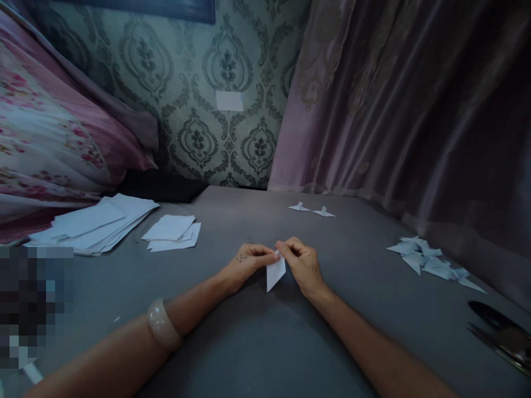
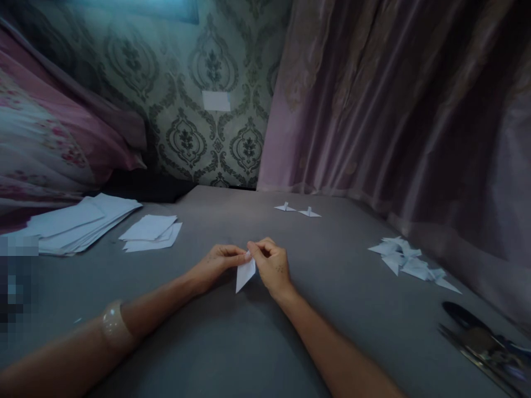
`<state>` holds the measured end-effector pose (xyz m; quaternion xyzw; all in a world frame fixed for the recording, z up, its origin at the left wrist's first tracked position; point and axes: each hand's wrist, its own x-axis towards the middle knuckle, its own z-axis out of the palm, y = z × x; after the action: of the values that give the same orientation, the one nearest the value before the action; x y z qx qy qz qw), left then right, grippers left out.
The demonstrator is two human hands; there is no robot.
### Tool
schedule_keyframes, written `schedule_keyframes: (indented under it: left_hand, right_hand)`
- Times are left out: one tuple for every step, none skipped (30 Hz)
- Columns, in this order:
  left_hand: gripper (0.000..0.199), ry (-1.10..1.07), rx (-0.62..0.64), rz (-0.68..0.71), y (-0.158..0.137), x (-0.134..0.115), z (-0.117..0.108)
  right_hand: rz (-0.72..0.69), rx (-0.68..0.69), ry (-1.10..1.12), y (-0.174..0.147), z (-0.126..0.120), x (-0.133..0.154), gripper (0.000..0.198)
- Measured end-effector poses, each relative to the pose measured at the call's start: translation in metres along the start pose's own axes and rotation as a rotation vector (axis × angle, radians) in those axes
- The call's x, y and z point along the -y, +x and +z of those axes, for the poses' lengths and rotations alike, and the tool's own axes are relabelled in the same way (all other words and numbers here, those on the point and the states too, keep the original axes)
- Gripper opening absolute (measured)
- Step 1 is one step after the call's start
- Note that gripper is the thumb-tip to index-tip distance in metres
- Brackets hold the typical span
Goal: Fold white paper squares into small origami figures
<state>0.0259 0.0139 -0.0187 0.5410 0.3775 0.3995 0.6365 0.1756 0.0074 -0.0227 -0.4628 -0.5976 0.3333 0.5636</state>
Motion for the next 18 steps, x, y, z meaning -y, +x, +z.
schedule_keyframes:
  left_hand:
    - [0.024,0.001,-0.003,-0.009,0.001,0.002,-0.001]
    - [0.024,-0.004,-0.008,-0.02,0.002,0.004,-0.002]
    - [0.025,-0.016,-0.018,-0.032,0.004,0.006,-0.003]
    - [0.026,-0.031,-0.037,-0.04,0.006,0.009,-0.005]
    - [0.027,-0.049,-0.065,-0.045,0.008,0.011,-0.007]
    - [0.027,-0.068,-0.099,-0.046,0.01,0.013,-0.008]
    - [0.028,-0.083,-0.136,-0.046,0.012,0.015,-0.01]
    - [0.027,-0.094,-0.169,-0.043,0.014,0.016,-0.012]
    - [0.027,-0.101,-0.195,-0.04,0.015,0.016,-0.013]
    - [0.028,-0.106,-0.214,-0.037,0.016,0.016,-0.014]
    - [0.03,-0.106,-0.226,-0.034,0.016,0.015,-0.014]
    - [0.032,-0.101,-0.236,-0.026,0.015,0.014,-0.014]
    - [0.036,-0.094,-0.242,-0.013,0.014,0.013,-0.013]
    - [0.038,-0.082,-0.246,0.005,0.013,0.013,-0.013]
    - [0.039,-0.063,-0.246,0.022,0.013,0.013,-0.013]
    - [0.038,-0.038,-0.242,0.033,0.012,0.013,-0.013]
    - [0.035,-0.008,-0.235,0.044,0.012,0.014,-0.013]
    - [0.031,0.03,-0.225,0.052,0.013,0.016,-0.013]
  right_hand:
    - [0.024,0.012,0.008,0.0,0.0,-0.001,0.024]
    - [0.061,0.019,0.024,0.001,0.0,-0.002,0.025]
    - [0.104,0.017,0.044,0.002,0.0,-0.003,0.027]
    - [0.146,0.005,0.061,0.003,0.0,-0.004,0.03]
    - [0.174,-0.014,0.069,0.004,0.0,-0.006,0.032]
    - [0.18,-0.032,0.061,0.005,-0.001,-0.008,0.033]
    - [0.164,-0.041,0.037,0.006,-0.002,-0.009,0.031]
    - [0.129,-0.038,0.002,0.006,-0.003,-0.011,0.028]
    - [0.076,-0.02,-0.042,0.006,-0.004,-0.013,0.025]
    - [0.015,0.004,-0.091,0.006,-0.005,-0.015,0.023]
    - [-0.048,0.034,-0.14,0.006,-0.005,-0.016,0.023]
    - [-0.107,0.064,-0.188,0.005,-0.005,-0.017,0.026]
    - [-0.159,0.094,-0.233,0.004,-0.005,-0.019,0.029]
    - [-0.199,0.124,-0.275,0.003,-0.005,-0.02,0.032]
    - [-0.226,0.149,-0.311,0.002,-0.004,-0.021,0.033]
    - [-0.239,0.168,-0.345,0.001,-0.004,-0.023,0.033]
    - [-0.242,0.184,-0.379,-0.001,-0.004,-0.023,0.033]
    - [-0.24,0.198,-0.411,-0.002,-0.004,-0.024,0.031]
